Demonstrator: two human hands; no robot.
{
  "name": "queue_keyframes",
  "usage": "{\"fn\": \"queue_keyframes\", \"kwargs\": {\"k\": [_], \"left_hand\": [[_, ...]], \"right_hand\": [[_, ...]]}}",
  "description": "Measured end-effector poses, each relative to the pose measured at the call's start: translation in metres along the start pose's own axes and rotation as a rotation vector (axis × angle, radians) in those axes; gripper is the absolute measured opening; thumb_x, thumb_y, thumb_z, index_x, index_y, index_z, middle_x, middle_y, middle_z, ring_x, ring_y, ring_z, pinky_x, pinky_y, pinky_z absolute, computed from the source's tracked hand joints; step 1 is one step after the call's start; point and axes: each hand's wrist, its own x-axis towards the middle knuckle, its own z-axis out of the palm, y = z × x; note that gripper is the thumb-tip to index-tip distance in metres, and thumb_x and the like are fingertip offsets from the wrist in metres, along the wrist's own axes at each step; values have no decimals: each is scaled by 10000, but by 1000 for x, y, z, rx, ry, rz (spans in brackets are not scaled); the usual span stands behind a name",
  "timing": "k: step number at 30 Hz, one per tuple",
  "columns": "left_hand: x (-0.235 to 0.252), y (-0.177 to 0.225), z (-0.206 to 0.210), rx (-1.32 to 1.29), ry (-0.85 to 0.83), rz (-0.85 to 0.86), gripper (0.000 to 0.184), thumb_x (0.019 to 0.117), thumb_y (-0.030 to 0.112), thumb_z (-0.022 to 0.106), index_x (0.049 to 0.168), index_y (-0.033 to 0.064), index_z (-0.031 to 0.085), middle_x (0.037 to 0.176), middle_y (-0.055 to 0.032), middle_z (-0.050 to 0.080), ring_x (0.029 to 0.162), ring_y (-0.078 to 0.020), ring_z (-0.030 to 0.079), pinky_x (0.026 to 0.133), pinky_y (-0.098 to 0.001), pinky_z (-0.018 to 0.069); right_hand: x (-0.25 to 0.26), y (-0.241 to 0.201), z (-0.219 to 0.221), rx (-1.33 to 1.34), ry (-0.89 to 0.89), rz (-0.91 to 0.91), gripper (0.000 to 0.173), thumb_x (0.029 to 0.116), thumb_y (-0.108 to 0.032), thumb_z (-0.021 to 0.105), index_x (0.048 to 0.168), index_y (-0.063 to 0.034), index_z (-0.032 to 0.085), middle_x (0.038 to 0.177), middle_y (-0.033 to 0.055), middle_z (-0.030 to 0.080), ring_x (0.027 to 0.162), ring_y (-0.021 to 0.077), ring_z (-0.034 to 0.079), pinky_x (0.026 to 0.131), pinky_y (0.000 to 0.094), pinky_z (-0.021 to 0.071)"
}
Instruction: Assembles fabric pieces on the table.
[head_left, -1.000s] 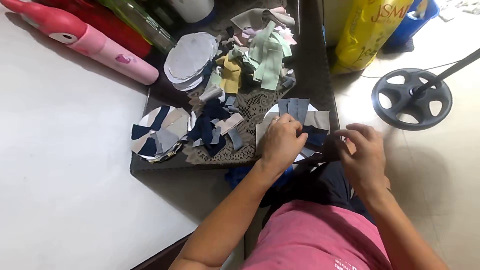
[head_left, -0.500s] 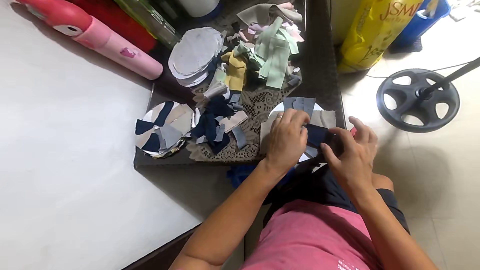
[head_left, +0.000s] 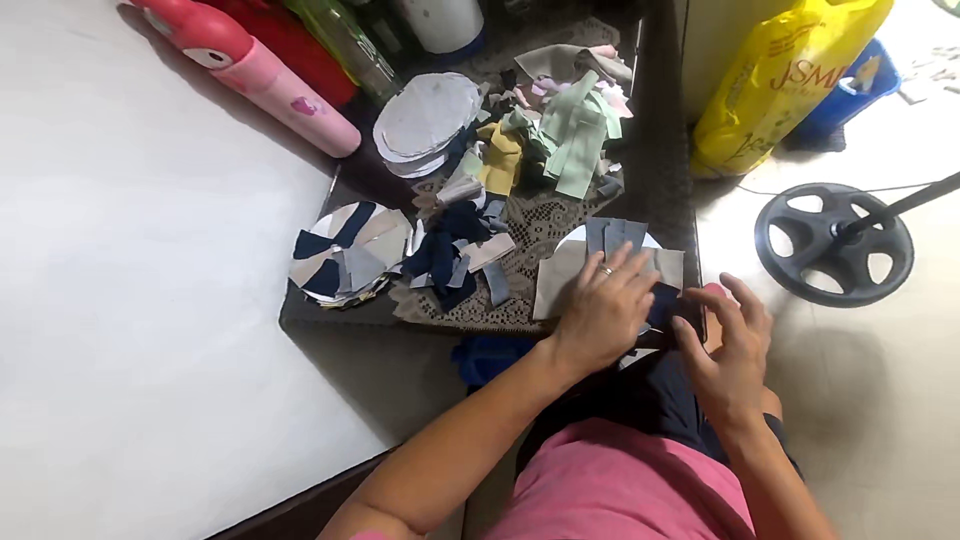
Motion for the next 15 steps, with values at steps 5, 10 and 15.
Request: {"fn": "queue_keyframes", "kwargs": {"k": [5,10,15], "left_hand": [[7,11,5,59,-240,-6,642,1084,484,362,1579,77,405,1666,-128,327,1575,-309,213,1225,-672,98],[14,9,6,19,-413,-53,691,1057,501,440,1627,134,312,1696,-107,261,1591,-279,152,1237,-649,56],[15,9,4,-17,-388,-57,688,1043,453,499,1623,130,321,1698,-99,259,1589,-279,160,1252,-616,65]], "right_hand": [[2,-1,-4,29,6,-36,337,930,-301,596,1121,-61,737,1394,277,559,1333,466,484,1087,650,341],[-2,3,-9,42,4,-52,339,927,-280,604,1122,-31,726,1403,317,532,1359,487,445,1095,665,301],[-2,-4,-12,54,32,-80,335,914,-225,598,1104,26,712,1397,359,509,1363,440,447,1128,496,355]]}}
